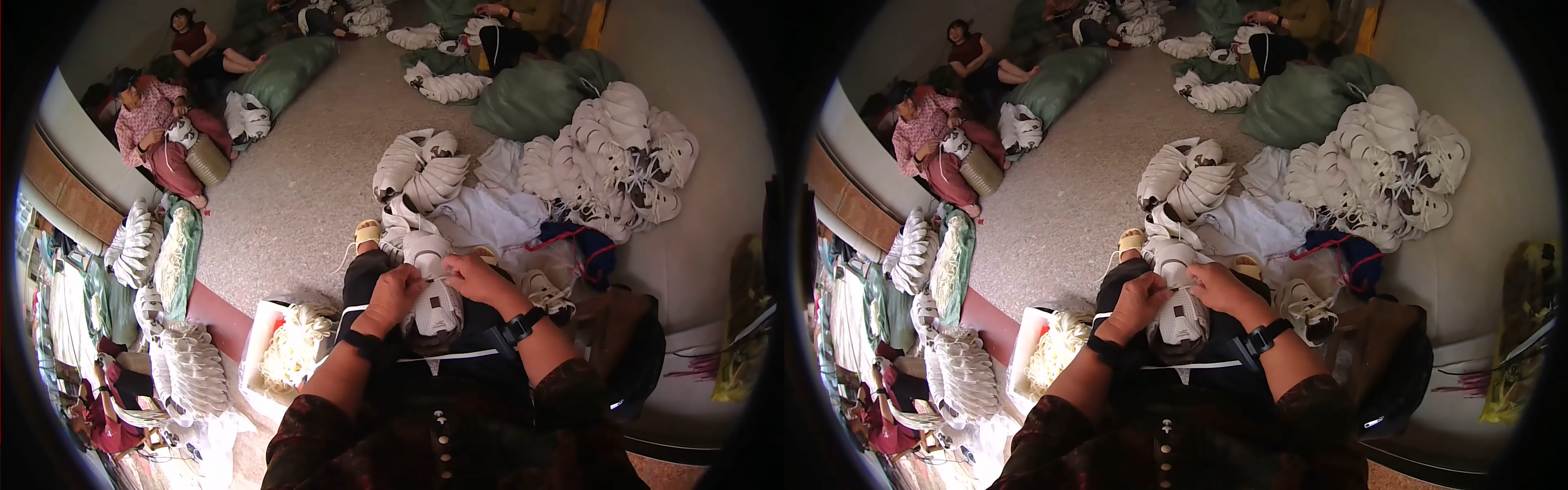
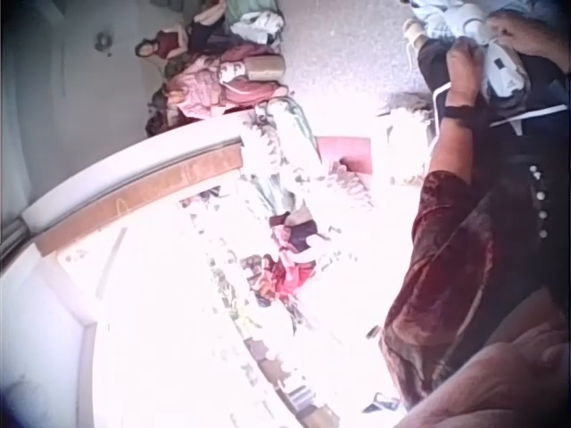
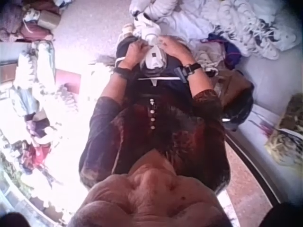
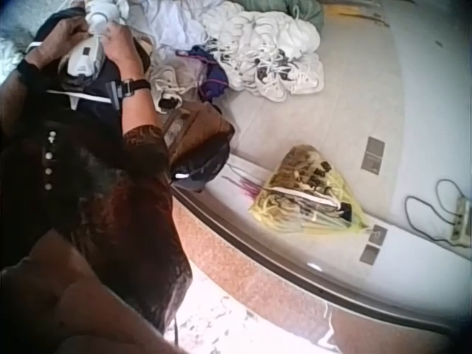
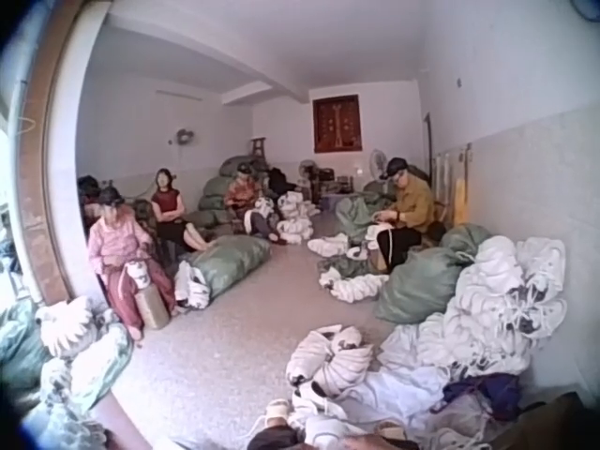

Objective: Threading shoe laces through the eyelets of white sneakers.

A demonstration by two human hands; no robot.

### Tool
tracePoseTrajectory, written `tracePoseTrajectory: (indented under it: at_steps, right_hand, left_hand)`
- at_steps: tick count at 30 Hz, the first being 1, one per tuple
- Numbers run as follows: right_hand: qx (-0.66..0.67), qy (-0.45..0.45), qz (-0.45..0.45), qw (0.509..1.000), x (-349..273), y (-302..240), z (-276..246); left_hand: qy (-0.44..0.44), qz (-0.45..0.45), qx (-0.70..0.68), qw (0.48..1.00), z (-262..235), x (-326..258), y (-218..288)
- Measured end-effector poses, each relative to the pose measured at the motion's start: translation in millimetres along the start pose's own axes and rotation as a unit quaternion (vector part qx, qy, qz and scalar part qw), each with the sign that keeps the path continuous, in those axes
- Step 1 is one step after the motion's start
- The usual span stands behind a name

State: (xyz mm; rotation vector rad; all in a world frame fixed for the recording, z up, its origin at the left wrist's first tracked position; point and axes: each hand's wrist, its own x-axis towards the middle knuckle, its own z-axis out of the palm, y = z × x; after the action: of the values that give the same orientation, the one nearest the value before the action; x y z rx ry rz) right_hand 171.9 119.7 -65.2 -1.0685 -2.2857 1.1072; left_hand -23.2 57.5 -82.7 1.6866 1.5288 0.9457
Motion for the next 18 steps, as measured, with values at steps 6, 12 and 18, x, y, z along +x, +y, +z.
tracePoseTrajectory:
  at_steps: [6,12,18]
  right_hand:
    - [-0.198,0.018,-0.096,0.975,4,7,5]
    - [-0.419,0.178,0.064,0.888,-37,43,-114]
    - [-0.492,0.502,0.224,0.675,-182,105,-320]
  left_hand:
    - [-0.040,0.029,0.037,0.998,-23,-6,0]
    - [-0.041,-0.072,0.023,0.996,-113,-31,-25]
    - [0.021,-0.144,-0.023,0.989,-211,-93,-60]
